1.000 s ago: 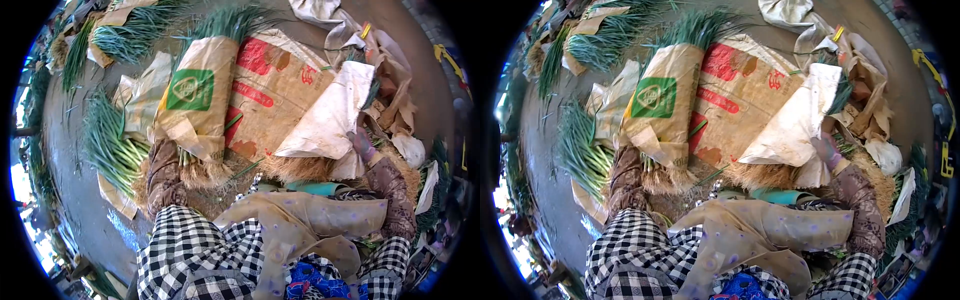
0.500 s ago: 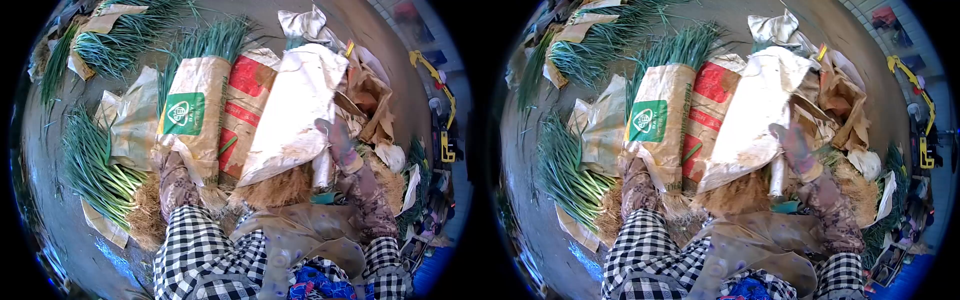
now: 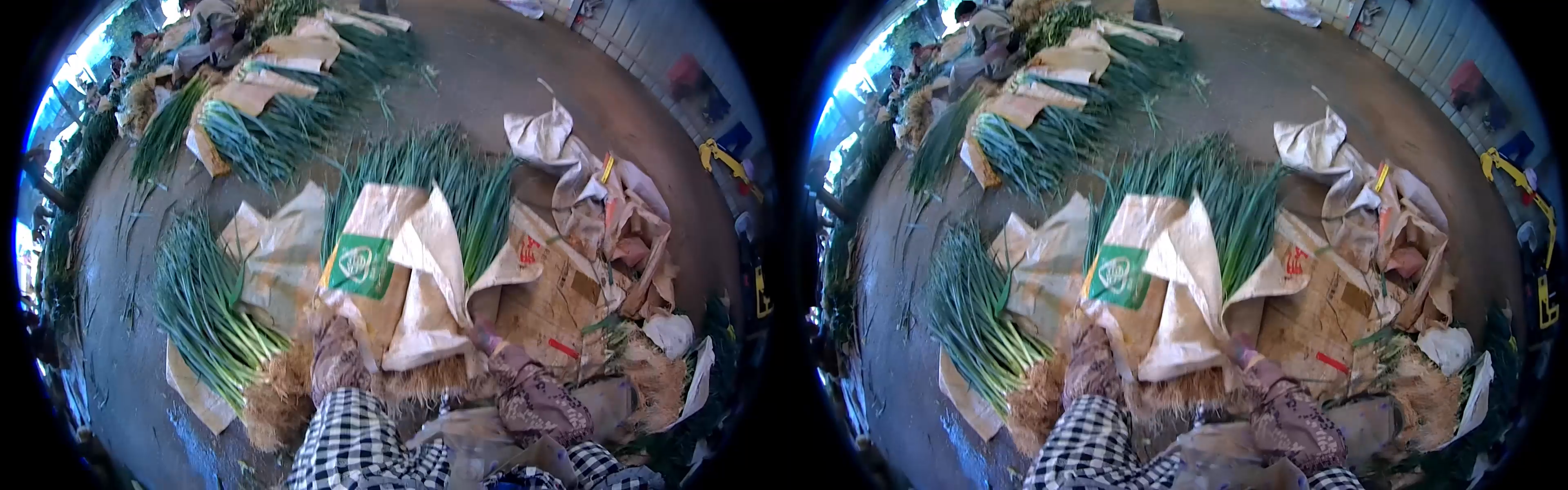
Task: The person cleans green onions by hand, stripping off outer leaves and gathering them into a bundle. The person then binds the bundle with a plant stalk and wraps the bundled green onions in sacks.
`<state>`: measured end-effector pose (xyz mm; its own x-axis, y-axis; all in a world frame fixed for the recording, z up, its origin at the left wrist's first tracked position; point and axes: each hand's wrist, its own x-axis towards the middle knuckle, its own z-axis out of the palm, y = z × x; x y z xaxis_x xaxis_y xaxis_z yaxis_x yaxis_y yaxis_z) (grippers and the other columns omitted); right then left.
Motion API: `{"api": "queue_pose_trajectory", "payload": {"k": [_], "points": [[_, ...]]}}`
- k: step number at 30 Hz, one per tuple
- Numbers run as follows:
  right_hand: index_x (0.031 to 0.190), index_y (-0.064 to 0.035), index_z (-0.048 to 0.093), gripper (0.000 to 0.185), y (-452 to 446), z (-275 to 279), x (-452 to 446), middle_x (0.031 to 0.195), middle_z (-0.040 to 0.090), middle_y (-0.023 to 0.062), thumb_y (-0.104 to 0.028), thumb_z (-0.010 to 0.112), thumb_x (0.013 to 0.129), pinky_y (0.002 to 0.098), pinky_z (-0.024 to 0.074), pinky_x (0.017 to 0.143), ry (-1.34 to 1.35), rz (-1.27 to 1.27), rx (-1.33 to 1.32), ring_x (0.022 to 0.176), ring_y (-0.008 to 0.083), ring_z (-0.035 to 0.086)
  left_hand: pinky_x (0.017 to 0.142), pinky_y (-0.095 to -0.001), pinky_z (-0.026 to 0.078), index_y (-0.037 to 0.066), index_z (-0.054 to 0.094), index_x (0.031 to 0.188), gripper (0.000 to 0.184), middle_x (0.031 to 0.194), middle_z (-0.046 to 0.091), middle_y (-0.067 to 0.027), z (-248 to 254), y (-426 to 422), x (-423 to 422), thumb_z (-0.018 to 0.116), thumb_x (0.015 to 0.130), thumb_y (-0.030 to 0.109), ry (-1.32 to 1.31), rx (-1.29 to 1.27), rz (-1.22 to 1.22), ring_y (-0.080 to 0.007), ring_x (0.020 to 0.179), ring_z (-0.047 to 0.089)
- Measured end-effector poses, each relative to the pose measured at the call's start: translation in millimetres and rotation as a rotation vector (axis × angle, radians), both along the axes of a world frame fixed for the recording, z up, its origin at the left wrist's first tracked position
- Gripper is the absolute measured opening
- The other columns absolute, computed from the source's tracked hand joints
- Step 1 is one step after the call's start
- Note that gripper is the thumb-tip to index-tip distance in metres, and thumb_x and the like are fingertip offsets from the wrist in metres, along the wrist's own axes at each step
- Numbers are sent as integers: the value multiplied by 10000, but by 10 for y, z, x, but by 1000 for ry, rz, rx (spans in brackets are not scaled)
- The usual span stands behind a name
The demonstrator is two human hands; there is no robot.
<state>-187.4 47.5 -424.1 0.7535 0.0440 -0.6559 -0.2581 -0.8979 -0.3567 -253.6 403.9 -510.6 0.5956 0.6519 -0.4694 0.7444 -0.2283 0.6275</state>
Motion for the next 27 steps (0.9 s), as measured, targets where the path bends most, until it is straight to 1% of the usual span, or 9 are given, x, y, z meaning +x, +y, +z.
{"api": "queue_pose_trajectory", "payload": {"k": [3,4,6,10,17,22,24,25,27], "points": [[912,-35,516,433,-172,-434,-213,684,564,163,-410,608,716,430,443,548,-239,9,100,640,324,566,686,-311,443,46,563,1033,302,931,596,-146,-60,52,21,533,817,254,-26,4,7,-218,811,577],[868,-52,545,250,-140,-318,-165,652,542,168,-240,558,704,427,393,469,-320,149,126,580,295,535,686,-311,443,45,561,1036,304,933,596,-145,-57,71,20,532,817,254,-31,1,16,-218,811,577],[863,-10,521,277,31,-168,-117,718,581,188,-209,604,689,391,460,557,-304,-69,103,652,347,571,685,-310,443,45,558,1042,306,935,595,-145,-62,142,-15,531,819,252,-60,-28,57,-217,812,577],[1269,-12,337,501,393,200,-18,1097,537,126,-63,503,799,294,426,810,-86,-283,830,970,207,520,684,-308,443,45,551,1054,311,941,594,-143,-16,443,-188,528,821,249,-151,-140,227,-217,813,577],[1249,5,316,644,867,5,-333,1096,438,241,-142,584,682,406,464,734,-415,441,-110,891,378,529,682,-305,444,44,539,1075,321,950,592,-141,-86,1170,-545,523,825,245,-310,-407,592,-215,816,577],[1234,-9,345,569,835,-156,-255,1116,444,240,-87,525,700,406,451,761,-218,429,-102,939,361,519,681,-302,444,44,531,1090,328,956,591,-139,-220,1480,-438,520,828,241,-311,-466,576,-214,818,577],[1229,-13,359,537,677,-512,-292,1140,442,235,-47,493,711,398,436,803,-256,475,-32,970,357,507,693,-293,453,50,465,1181,375,1023,574,-135,367,1205,-247,502,839,201,-30,-335,406,-219,841,578],[1240,-19,362,525,839,68,-189,1187,425,232,-34,463,725,378,407,865,-129,421,-51,1038,351,474,699,-289,458,54,432,1226,407,1056,565,-134,593,1074,-155,493,844,181,104,-271,313,-222,852,579],[1220,-18,377,467,784,-236,-283,1080,452,230,-35,440,757,375,450,772,-254,402,-81,922,334,522,696,-294,459,61,431,1228,410,1058,564,-136,559,1064,-46,496,840,177,163,-171,232,-224,848,580]]}}
